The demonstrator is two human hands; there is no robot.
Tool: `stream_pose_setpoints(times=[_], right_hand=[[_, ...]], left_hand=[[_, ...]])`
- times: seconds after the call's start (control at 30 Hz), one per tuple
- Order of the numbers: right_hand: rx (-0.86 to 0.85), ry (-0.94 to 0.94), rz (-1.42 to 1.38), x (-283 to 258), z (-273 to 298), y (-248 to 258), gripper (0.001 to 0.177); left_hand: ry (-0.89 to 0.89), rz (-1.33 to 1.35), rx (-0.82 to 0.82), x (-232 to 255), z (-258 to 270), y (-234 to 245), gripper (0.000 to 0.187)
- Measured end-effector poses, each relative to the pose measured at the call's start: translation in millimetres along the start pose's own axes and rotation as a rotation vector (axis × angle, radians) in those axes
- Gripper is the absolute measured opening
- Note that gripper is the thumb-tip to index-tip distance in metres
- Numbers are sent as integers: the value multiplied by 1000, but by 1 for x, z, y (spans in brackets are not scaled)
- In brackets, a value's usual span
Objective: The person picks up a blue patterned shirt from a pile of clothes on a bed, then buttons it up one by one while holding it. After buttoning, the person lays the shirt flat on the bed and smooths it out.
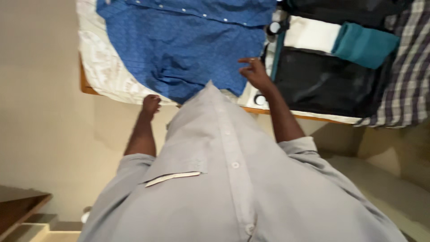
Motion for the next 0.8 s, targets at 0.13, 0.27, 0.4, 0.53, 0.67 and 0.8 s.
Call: stream_pose_setpoints(times=[0.13, 0.27, 0.4, 0.53, 0.67, 0.8], right_hand=[[-38, 52, 139, 22, -12, -8, 33], [-107, 186, 209, 30, -23, -18, 31], [-218, -29, 87, 36, -26, -21, 37], [-218, -27, 211, 23, -26, -27, 39], [-108, -8, 142, 9, -32, -38, 39], [-58, -104, 24, -4, -37, -74, 40]], left_hand=[[-59, -33, 30, 7, 9, 0, 32], [-153, -140, 102, 10, 17, 2, 32], [-161, -194, 120, 1, 21, 3, 36], [-171, -210, 104, 1, 15, 20, 39], [-149, -229, 110, 10, -5, 40, 39], [-212, -209, 7, 38, -30, 71, 42]])
Point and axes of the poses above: each hand's wrist, its own z-axis away from the middle knuckle, its own y-axis out of the back of the hand, x = y × z, the point moved 5 cm from there along -z, towards the middle knuckle, and after that the axes turned 8 degrees about z, right-handed, at the moved point
